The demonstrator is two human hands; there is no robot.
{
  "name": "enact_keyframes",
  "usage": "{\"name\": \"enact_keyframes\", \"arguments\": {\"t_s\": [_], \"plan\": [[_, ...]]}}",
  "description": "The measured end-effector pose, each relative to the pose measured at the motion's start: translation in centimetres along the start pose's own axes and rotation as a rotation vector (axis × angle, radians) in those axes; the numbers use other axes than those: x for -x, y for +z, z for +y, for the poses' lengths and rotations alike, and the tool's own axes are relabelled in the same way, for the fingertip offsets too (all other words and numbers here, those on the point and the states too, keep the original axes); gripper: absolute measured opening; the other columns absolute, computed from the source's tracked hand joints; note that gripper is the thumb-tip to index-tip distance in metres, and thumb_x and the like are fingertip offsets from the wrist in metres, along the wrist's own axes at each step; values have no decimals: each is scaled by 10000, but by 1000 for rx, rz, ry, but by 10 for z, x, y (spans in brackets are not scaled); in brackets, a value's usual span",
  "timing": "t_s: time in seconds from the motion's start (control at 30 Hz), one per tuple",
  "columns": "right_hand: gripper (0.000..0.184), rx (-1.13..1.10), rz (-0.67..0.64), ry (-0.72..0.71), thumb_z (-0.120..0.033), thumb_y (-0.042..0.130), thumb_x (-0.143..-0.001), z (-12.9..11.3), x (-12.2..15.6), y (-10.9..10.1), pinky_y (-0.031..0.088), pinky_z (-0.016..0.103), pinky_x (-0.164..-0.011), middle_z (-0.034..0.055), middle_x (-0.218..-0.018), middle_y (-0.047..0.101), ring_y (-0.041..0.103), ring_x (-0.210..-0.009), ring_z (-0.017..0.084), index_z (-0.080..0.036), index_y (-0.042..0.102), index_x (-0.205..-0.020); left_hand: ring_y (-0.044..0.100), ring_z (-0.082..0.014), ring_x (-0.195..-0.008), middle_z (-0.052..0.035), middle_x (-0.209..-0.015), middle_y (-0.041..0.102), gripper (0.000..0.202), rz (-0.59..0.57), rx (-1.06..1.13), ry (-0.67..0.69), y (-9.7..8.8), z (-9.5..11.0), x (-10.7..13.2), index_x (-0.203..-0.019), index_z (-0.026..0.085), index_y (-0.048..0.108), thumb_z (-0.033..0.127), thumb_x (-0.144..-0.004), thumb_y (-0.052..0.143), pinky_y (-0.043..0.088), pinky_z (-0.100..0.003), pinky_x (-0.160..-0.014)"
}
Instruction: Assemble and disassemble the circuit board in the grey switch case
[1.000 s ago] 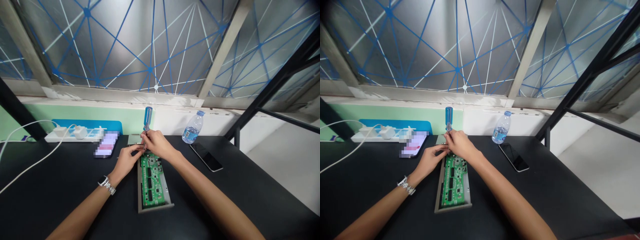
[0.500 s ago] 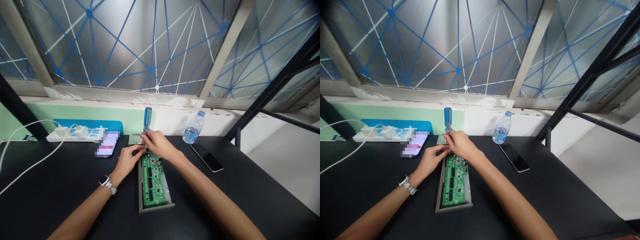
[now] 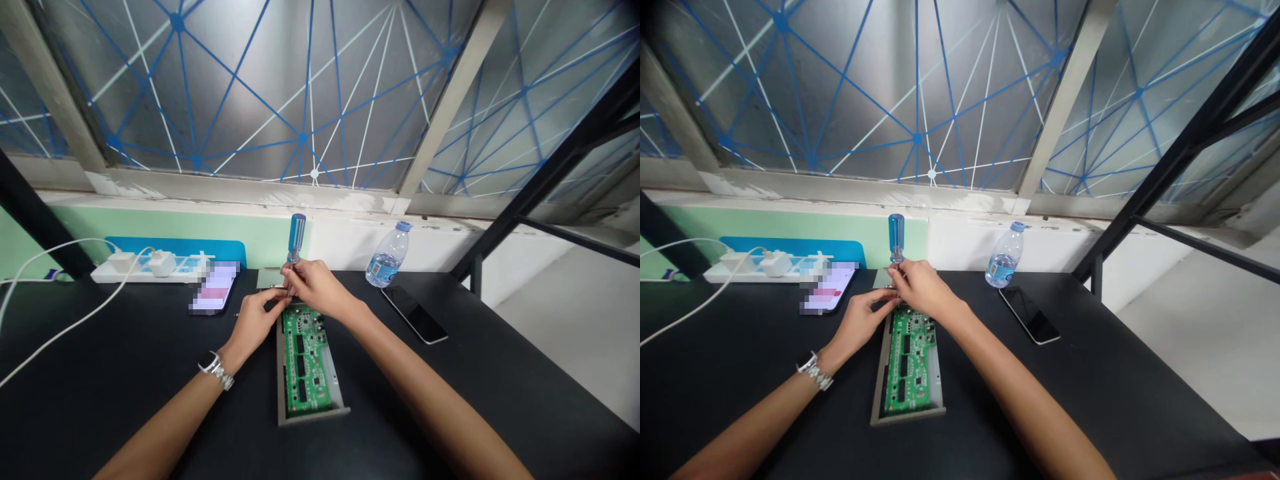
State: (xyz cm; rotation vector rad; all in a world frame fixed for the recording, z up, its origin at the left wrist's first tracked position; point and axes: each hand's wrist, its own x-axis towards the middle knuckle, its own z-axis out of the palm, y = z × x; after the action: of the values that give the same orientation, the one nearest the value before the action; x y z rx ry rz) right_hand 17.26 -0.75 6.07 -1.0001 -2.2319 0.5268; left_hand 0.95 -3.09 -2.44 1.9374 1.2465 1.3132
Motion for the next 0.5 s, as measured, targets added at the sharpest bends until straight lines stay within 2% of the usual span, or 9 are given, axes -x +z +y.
{"name": "enact_keyframes", "arguments": {"t_s": [0.23,0.37,0.5], "plan": [[284,-2,-47,26,-279,465,-990,0,-1,-3,455,259,-631,40,-682,691,658,-639,159,-152,633,-799,724,-248,-912,-35,-961,784,158,-22,-17,2,0,0,0,-934,207,739,309,-886,628,541,-325,-820],[242,-35,-77,20,-269,465,-979,0,-1,-5,461,264,-650,44,-753,711,663,-654,154,-141,658,-908,720,-230,-868,-28,-927,781,135,-22,-20,0,0,1,0,-900,200,730,290,-885,631,531,-306,-797],[280,-61,26,69,-417,548,-933,0,0,-5,444,258,-618,38,-755,693,650,-653,154,-153,636,-901,721,-228,-861,-33,-911,779,122,-12,-21,-12,1,2,0,-892,194,725,274,-881,635,531,-307,-791]]}}
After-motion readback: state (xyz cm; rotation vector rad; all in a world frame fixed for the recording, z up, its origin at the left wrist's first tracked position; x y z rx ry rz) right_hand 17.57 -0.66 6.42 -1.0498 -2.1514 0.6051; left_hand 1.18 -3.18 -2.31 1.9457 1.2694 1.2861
